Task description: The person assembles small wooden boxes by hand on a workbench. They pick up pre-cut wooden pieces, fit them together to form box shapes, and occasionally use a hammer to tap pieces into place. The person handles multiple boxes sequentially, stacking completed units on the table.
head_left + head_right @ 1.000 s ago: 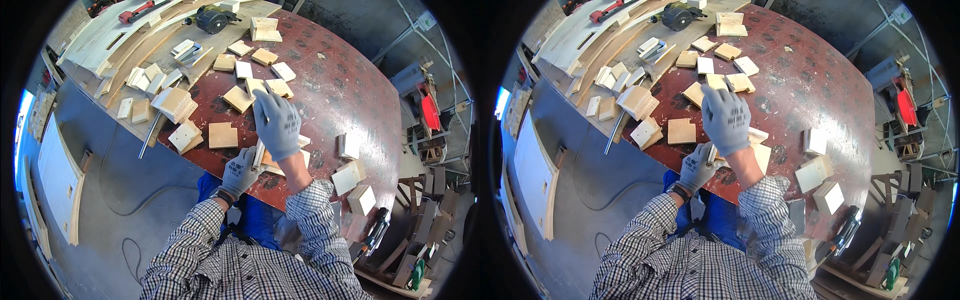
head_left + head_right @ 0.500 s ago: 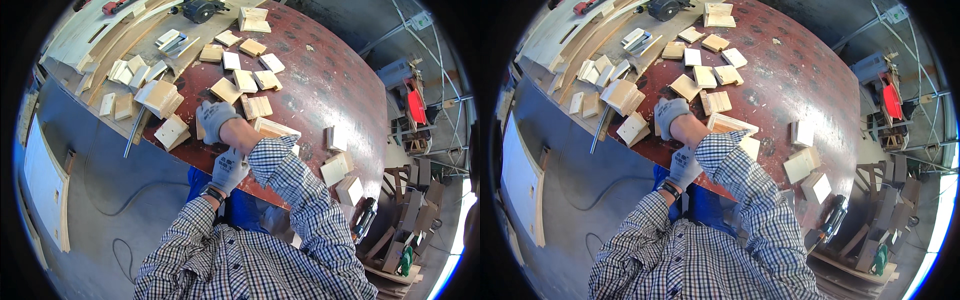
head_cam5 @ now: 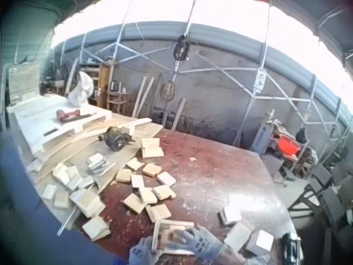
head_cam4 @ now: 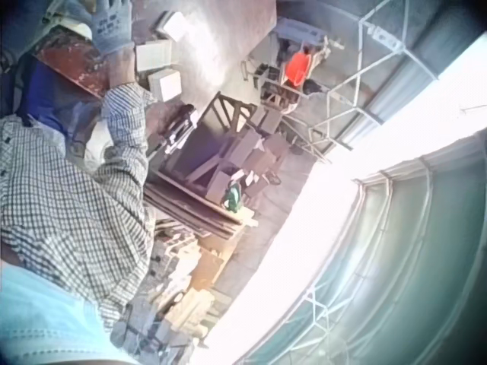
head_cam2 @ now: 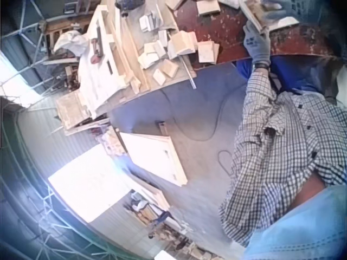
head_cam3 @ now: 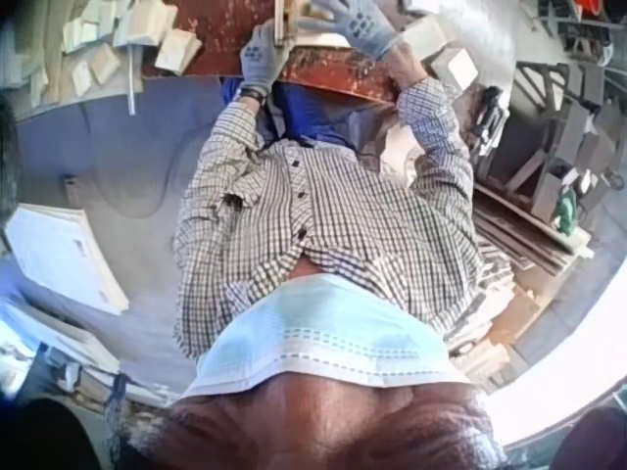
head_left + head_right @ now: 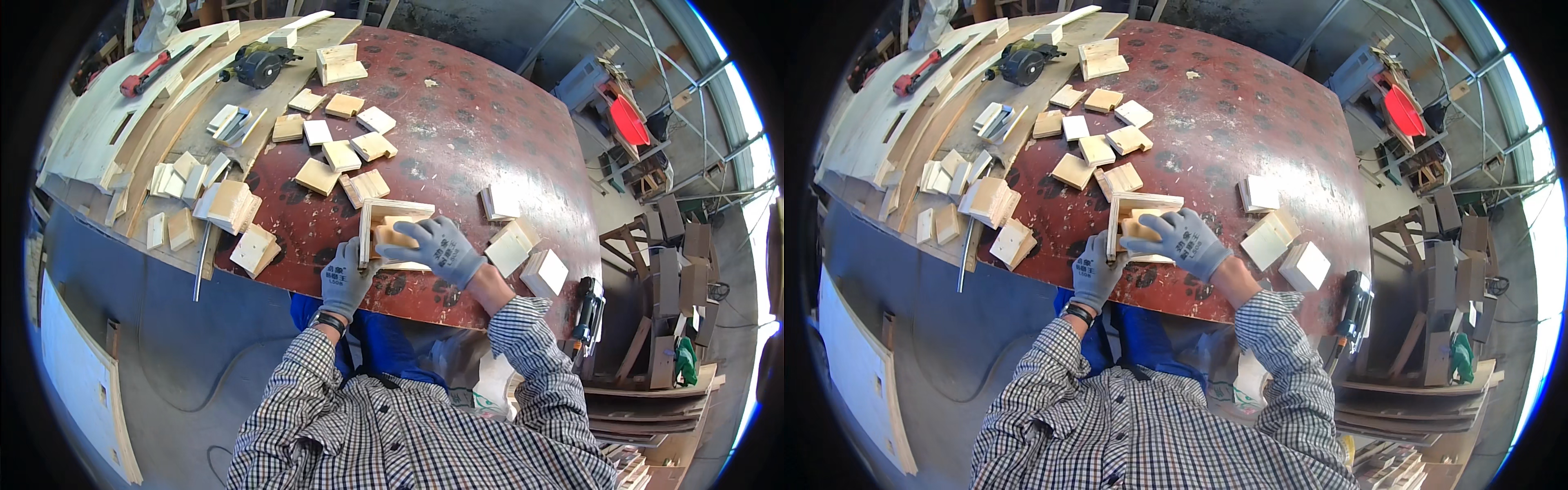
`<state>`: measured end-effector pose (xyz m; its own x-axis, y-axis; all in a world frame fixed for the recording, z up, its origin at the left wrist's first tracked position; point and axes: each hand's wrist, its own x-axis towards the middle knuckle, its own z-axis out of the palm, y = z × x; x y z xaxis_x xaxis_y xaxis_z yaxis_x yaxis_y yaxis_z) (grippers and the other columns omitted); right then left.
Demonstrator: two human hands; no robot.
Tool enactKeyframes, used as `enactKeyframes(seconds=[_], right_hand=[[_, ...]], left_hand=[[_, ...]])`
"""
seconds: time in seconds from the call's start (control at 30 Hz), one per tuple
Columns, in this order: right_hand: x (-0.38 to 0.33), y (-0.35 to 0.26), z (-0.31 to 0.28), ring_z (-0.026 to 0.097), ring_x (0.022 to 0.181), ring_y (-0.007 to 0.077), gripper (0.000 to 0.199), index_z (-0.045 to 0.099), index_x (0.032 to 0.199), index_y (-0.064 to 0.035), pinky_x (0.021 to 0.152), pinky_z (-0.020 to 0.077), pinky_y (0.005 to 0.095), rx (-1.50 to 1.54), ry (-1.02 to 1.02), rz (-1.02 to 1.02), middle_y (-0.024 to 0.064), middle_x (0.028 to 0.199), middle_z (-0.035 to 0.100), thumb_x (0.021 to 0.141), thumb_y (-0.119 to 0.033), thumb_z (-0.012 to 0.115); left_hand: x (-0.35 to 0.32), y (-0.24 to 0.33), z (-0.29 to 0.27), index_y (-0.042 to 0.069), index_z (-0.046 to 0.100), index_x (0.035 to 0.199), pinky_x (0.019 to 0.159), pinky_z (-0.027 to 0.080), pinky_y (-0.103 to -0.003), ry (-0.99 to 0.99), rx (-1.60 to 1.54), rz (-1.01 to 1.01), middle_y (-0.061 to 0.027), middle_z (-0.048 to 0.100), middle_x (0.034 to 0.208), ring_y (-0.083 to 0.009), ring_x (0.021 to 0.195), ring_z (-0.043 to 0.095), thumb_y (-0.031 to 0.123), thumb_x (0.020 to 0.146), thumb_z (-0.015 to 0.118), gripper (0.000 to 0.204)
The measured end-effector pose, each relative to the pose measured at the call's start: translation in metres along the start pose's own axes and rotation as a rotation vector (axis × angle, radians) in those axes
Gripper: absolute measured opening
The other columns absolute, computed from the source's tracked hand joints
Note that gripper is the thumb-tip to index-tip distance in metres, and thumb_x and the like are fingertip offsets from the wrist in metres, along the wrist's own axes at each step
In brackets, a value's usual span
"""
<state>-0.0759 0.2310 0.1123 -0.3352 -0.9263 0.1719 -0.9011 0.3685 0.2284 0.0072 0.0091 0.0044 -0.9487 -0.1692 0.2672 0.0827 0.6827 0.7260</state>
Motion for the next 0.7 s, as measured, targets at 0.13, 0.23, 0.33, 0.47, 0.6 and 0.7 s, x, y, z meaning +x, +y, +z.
enactKeyframes(seconds=[0.13,0.23,0.33,0.47,0.6,0.7], right_hand=[[-0.012,-0.025,0.037,0.061,0.122,0.034,0.073,0.044,0.156,-0.0222,0.1,0.0515,0.0478,0.063,0.271,0.455,0.0153,0.144,0.053,0.09,0.002,0.062],[-0.016,-0.058,0.05,0.059,0.12,0.0391,0.07,0.043,0.153,-0.0011,0.099,0.0486,0.0506,0.509,0.55,0.926,0.0212,0.137,0.055,0.092,-0.02,0.073],[-0.016,-0.099,0.053,0.059,0.119,0.0394,0.087,0.043,0.152,-0.0015,0.099,0.0481,0.0507,0.496,0.383,1.044,0.0216,0.136,0.055,0.087,-0.044,0.081],[0.001,-0.109,0.058,0.059,0.118,0.0394,0.103,0.044,0.148,-0.0003,0.095,0.0489,0.0514,0.352,0.383,1.053,0.0212,0.131,0.056,0.075,-0.059,0.086],[0.01,-0.103,0.056,0.061,0.111,0.039,0.101,0.046,0.145,-0.0006,0.092,0.0499,0.0527,0.415,0.345,1.073,0.021,0.122,0.059,0.073,-0.059,0.088],[0.018,-0.104,0.059,0.063,0.105,0.0401,0.101,0.047,0.143,-0.0001,0.088,0.0524,0.0518,0.437,0.36,1.15,0.0226,0.117,0.06,0.073,-0.059,0.089]], left_hand=[[0.0,0.0,-0.001,0.011,0.06,0.133,0.08,0.06,-0.048,-0.015,0.03,0.011,-0.0141,0.067,0.114,-0.0391,0.098,0.071,0.034,0.088,0.082,0.055],[0.0,0.001,-0.003,0.011,0.061,0.133,0.081,0.059,-0.049,0.006,0.027,-0.012,-0.0153,0.067,0.114,-0.0401,0.099,0.071,0.034,0.088,0.081,0.054],[0.001,0.0,-0.003,0.01,0.061,0.133,0.082,0.059,-0.05,-0.006,0.044,-0.015,-0.0155,0.067,0.115,-0.0403,0.099,0.07,0.033,0.088,0.081,0.054],[0.0,-0.001,0.001,0.012,0.06,0.133,0.081,0.06,-0.048,-0.001,0.08,0.022,-0.0139,0.067,0.114,-0.0389,0.1,0.07,0.028,0.087,0.08,0.053],[0.0,-0.003,0.003,0.012,0.061,0.131,0.083,0.06,-0.048,0.026,0.083,0.041,-0.0136,0.067,0.114,-0.0381,0.101,0.07,0.02,0.085,0.079,0.05],[0.001,-0.007,0.004,0.011,0.062,0.13,0.084,0.06,-0.048,0.024,0.105,0.062,-0.0131,0.067,0.113,-0.0372,0.102,0.069,0.017,0.084,0.079,0.049]])
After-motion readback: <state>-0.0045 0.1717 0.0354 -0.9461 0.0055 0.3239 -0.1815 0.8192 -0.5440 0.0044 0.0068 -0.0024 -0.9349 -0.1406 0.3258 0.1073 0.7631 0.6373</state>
